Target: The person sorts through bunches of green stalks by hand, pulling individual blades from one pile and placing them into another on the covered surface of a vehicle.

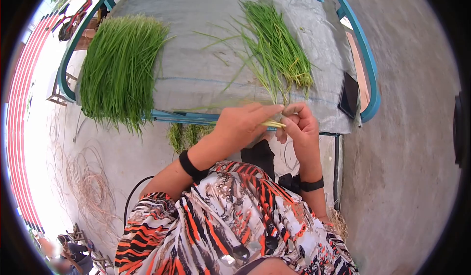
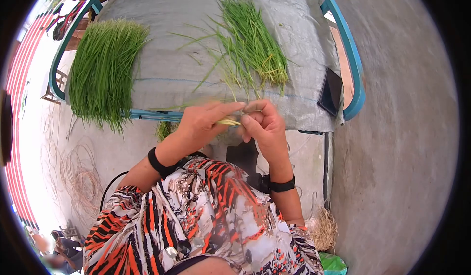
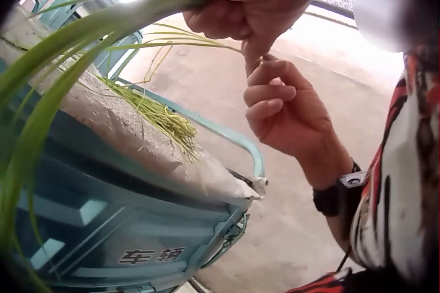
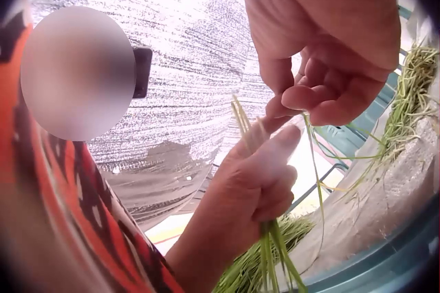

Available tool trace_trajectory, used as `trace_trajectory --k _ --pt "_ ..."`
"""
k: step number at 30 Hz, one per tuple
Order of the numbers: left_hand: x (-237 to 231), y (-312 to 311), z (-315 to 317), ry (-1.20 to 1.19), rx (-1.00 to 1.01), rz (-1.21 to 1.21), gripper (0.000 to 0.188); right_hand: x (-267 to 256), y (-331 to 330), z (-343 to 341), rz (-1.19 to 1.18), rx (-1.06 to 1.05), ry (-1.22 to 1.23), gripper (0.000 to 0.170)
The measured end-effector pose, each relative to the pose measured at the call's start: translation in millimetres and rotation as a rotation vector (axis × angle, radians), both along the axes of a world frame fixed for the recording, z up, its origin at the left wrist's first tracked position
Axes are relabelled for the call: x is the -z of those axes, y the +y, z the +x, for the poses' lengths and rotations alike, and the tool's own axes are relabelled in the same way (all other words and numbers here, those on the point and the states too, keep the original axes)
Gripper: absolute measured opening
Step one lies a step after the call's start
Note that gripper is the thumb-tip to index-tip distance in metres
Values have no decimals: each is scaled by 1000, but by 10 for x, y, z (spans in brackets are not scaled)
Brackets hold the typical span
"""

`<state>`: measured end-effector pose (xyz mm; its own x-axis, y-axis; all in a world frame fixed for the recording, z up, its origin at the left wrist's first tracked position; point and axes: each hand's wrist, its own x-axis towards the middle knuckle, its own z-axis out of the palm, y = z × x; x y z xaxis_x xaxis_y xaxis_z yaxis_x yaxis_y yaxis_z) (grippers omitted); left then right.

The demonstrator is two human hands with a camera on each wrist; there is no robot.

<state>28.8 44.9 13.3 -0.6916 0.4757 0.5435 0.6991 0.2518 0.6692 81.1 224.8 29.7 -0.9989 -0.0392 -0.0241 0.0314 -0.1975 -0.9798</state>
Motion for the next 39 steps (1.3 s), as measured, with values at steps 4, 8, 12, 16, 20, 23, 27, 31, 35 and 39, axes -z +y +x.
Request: trace_trajectory --k 4,8,12,16,20,23,27,31,35,39 --pt "-82 -24 18 68 27 -129 37 -16 36 31 15 23 68 23" --pt "-88 24 32 78 55 42 34 -128 -58 -9 134 35 184 44" --pt "-46 23 17 20 52 155 28 -45 -231 -53 260 -114 73 40" --pt "-152 -148 -93 -445 -107 451 12 95 -242 -170 526 -169 140 14" --pt "-256 -485 -323 -774 -131 910 12 236 -228 -166 624 -200 132 16" --pt "-185 -693 -566 -671 -271 1169 12 363 -185 -90 605 -179 106 17" --pt "91 -1052 -815 -702 -280 1281 9 405 -75 51 522 -145 -36 19" --pt "335 -1252 -978 -751 -291 1412 10 510 69 161 473 -106 -121 20" --pt "458 -1367 -1047 -794 -236 1457 12 544 145 241 420 -44 -201 20" --pt "453 -1405 -1043 -898 -118 1445 13 557 187 248 492 -21 -207 22"
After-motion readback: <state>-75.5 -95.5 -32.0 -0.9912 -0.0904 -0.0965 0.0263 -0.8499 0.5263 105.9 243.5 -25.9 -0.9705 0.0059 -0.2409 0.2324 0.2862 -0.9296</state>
